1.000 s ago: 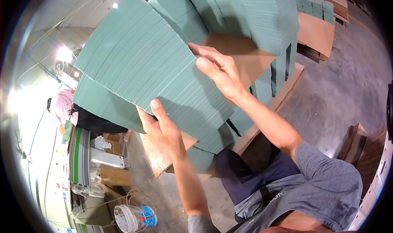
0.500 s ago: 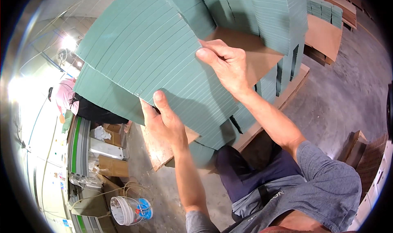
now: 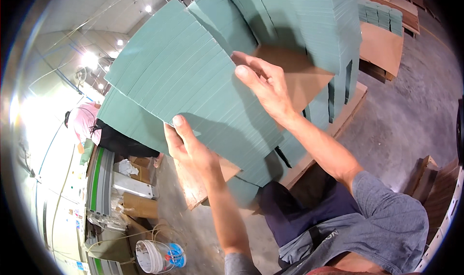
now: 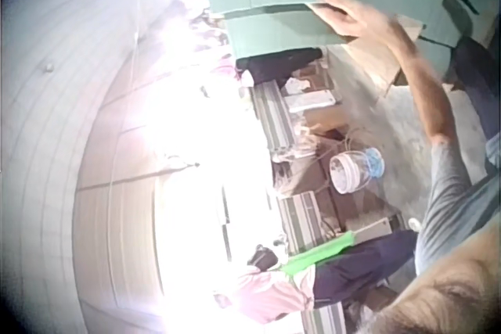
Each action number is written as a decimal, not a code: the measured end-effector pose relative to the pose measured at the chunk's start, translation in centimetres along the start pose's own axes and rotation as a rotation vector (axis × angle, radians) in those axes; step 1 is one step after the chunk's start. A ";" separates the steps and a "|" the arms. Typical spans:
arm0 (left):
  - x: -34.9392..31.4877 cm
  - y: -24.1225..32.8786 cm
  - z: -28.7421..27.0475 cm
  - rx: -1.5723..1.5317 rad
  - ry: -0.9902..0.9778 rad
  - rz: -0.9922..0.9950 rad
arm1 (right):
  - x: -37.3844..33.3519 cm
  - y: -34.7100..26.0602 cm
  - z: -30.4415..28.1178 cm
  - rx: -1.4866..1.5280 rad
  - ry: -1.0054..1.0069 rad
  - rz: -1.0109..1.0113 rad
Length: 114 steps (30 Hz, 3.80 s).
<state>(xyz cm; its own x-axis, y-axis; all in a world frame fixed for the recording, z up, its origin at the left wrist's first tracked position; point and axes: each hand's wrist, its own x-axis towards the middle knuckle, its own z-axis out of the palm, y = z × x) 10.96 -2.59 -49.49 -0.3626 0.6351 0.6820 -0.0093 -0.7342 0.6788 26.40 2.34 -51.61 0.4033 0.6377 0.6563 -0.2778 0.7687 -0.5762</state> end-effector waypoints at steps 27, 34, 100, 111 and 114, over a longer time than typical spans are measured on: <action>-1.0 -1.9 -0.9 0.146 0.026 0.153 | -2.2 2.3 -3.2 -0.128 -0.193 -0.061; -0.5 -2.5 -1.7 0.134 0.012 0.142 | -5.1 3.9 -6.2 -0.187 -0.212 0.032; 1.6 -4.0 -11.4 1.444 -1.055 -0.849 | -4.2 -10.0 -14.3 -0.359 0.301 0.858; 12.7 25.6 -3.1 0.872 -1.023 -0.493 | -14.8 -28.1 -6.6 0.128 0.869 1.292; 18.3 24.4 1.7 0.799 -0.814 -0.352 | -11.9 -28.9 -4.5 0.051 0.831 1.410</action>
<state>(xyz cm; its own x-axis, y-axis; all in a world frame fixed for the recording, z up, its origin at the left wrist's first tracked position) 5.70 -8.49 -19.95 0.2434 0.9489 0.2008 0.6971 -0.3151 0.6440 33.59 -27.72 -44.95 0.1467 0.6082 -0.7801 -0.8309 -0.3521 -0.4308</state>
